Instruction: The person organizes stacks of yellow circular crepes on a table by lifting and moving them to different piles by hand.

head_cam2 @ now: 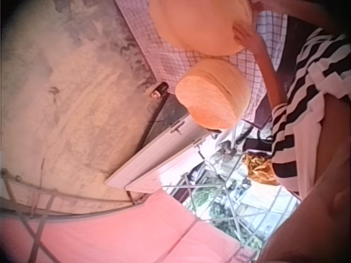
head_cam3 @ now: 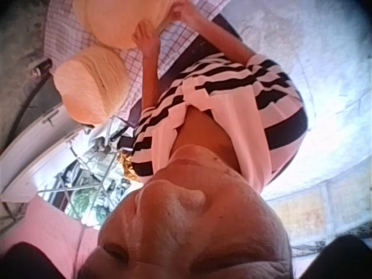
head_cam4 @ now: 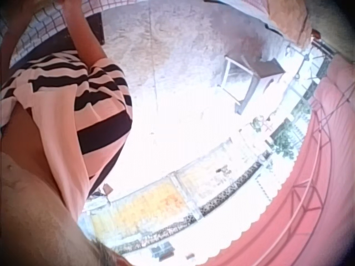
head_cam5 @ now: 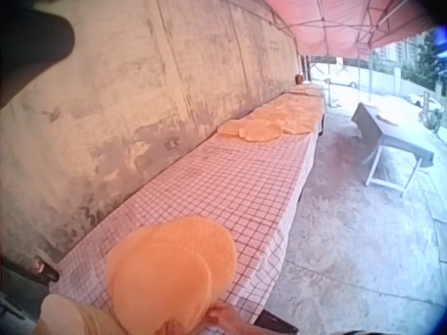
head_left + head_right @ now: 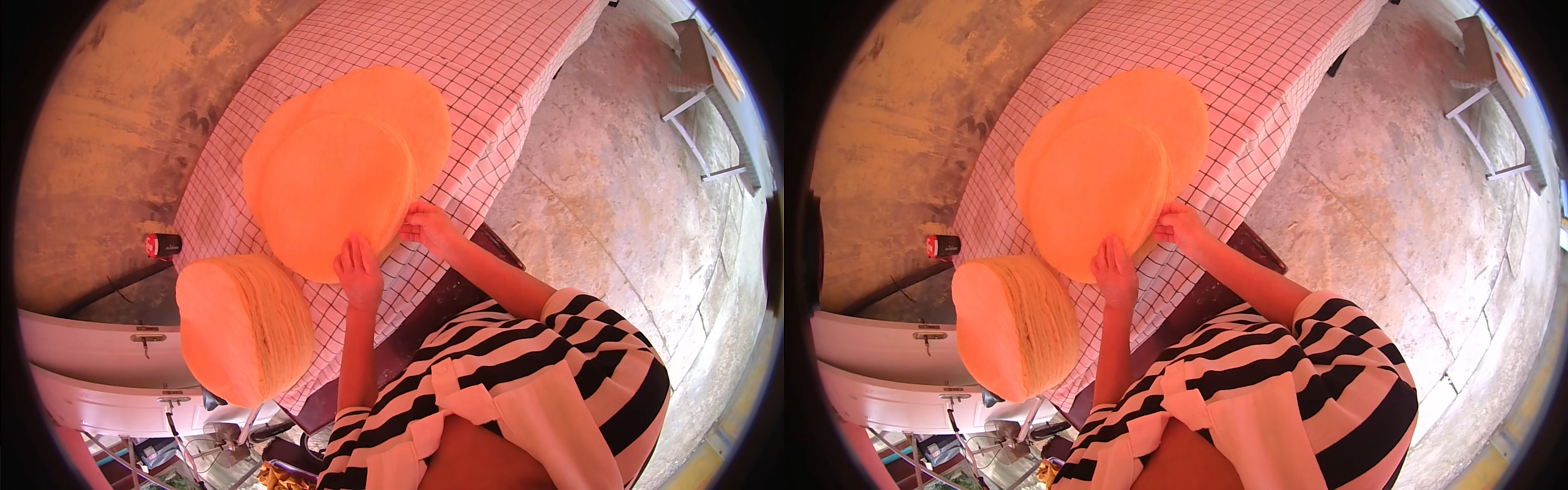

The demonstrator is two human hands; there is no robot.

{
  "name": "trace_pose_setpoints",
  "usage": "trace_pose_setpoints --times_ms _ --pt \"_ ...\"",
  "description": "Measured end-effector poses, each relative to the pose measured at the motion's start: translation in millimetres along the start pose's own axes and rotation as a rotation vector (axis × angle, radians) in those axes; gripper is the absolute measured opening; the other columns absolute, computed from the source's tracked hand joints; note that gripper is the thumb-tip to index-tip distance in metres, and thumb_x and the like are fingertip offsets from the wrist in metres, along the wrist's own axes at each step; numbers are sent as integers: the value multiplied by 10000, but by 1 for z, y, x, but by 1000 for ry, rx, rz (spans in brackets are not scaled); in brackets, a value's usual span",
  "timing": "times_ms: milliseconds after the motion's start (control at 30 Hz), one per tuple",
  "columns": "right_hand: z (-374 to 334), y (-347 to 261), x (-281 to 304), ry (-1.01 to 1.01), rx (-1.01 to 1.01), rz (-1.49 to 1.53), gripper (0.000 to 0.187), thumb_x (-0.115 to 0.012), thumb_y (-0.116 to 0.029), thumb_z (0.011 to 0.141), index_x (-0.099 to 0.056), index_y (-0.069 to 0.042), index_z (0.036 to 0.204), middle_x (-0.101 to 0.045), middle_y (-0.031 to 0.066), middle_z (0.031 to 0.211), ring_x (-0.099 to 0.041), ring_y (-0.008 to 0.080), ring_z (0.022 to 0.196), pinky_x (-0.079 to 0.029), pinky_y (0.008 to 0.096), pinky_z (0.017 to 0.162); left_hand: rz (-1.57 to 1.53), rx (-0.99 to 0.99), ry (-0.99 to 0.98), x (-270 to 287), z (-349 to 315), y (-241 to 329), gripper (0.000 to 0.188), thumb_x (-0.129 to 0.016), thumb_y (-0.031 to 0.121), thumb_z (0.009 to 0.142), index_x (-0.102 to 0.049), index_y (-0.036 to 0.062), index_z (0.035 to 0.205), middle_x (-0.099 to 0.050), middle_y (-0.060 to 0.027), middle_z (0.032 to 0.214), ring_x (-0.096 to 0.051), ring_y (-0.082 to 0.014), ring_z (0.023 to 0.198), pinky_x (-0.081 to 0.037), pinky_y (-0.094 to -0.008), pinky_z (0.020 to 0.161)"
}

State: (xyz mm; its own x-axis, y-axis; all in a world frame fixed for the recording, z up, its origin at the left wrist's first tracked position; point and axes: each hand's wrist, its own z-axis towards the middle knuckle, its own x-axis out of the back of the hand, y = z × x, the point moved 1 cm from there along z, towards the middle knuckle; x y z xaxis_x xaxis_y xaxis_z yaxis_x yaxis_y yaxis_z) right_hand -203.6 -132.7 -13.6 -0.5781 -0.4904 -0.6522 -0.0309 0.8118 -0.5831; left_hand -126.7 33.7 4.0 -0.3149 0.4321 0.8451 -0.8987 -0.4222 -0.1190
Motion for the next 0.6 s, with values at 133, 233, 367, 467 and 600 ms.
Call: trace_pose_setpoints --times_ms 133,233,367,467,600 --pt "4 6 1 -53 -16 9 214 -503 -89 838 -516 -37 1046 -601 82 990 -583 194 906 -457 315 786 113 20 -4 -2 -3 -6 290 -515 14 812 -466 -62 1087 -551 -194 1100 -552 -338 933 -413 -432 744" --pt "4 7 3 113 77 -102 214 -515 -87 834 -513 -35 1042 -569 90 1037 -576 194 915 -450 308 780 -44 102 -220 17 24 -32 232 -500 6 817 -479 -58 1039 -573 -166 1025 -561 -320 877 -418 -428 726" --pt "11 15 17 237 153 -198 280 -547 -97 824 -487 -23 1086 -534 85 1063 -546 174 924 -442 301 763 140 292 -22 88 98 -71 209 -497 -40 786 -519 -47 994 -605 -164 934 -583 -321 840 -448 -442 737" --pt "10 13 22 328 277 -328 306 -561 -98 813 -475 -2 1090 -538 80 1028 -535 157 893 -444 284 736 90 152 212 104 112 -72 231 -511 -56 772 -530 -59 1002 -608 -195 960 -591 -343 888 -459 -436 762" --pt "8 8 17 347 268 -295 290 -560 -94 798 -487 23 1053 -562 87 967 -543 135 811 -454 266 692 129 -33 109 64 63 -52 256 -518 -49 772 -523 -72 1027 -593 -222 1031 -583 -359 957 -451 -444 781"
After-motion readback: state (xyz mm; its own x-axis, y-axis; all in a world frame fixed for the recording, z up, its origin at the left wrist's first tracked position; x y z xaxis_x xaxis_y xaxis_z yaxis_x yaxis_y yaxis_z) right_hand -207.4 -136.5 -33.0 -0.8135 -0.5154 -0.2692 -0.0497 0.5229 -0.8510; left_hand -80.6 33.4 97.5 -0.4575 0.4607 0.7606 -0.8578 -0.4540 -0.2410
